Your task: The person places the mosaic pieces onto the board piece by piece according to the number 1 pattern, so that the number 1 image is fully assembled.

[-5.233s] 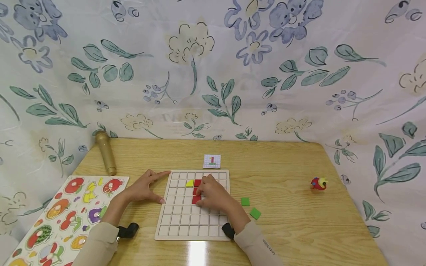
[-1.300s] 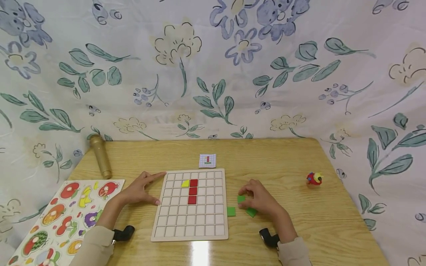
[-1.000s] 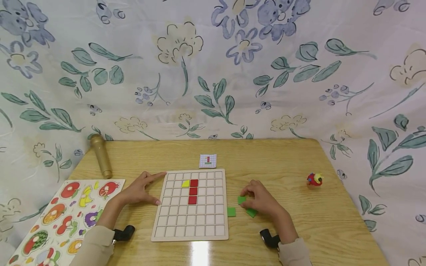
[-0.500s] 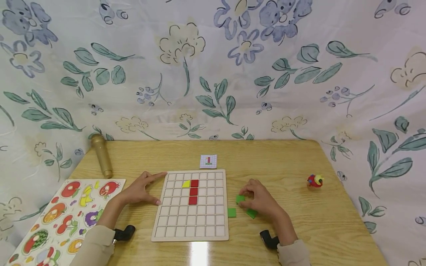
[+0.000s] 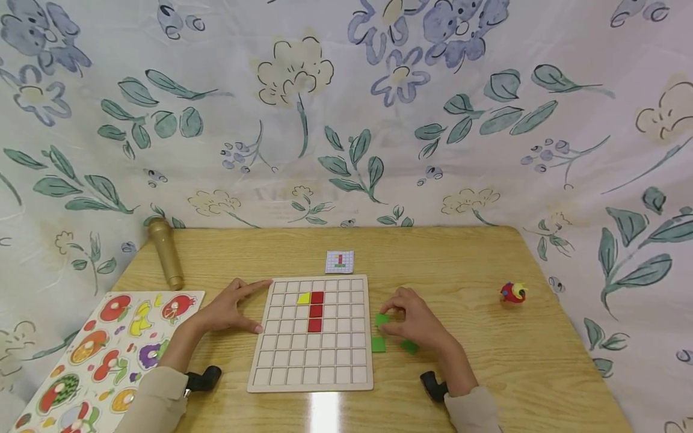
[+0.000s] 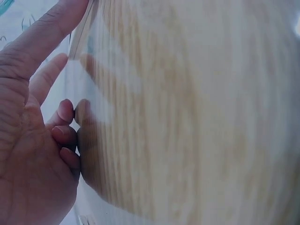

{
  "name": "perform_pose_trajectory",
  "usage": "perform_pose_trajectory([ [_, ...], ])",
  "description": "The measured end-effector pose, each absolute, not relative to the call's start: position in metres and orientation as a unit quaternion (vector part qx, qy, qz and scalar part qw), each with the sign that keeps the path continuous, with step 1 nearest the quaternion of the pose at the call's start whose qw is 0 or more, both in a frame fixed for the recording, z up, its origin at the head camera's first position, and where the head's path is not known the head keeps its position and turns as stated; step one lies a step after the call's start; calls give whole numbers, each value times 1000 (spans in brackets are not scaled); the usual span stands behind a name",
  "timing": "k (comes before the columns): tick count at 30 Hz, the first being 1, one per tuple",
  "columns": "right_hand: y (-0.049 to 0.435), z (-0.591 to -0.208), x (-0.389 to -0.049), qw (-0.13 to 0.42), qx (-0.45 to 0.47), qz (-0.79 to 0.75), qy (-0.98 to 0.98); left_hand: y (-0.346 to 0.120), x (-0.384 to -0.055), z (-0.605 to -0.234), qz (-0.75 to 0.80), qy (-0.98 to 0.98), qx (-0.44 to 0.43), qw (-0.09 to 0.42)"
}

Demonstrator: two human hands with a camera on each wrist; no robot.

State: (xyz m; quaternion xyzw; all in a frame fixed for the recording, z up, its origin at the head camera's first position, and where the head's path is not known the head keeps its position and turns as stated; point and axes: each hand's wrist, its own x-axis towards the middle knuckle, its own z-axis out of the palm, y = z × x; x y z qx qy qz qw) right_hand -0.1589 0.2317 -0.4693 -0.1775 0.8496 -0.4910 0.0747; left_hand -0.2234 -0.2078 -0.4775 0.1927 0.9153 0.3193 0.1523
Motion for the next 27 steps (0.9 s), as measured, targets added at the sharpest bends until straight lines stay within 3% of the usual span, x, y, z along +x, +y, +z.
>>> perform_pose_trajectory([
  [27, 170, -461, -165, 90, -238, -496, 830, -209, -224, -479, 323, 914, 193, 152],
])
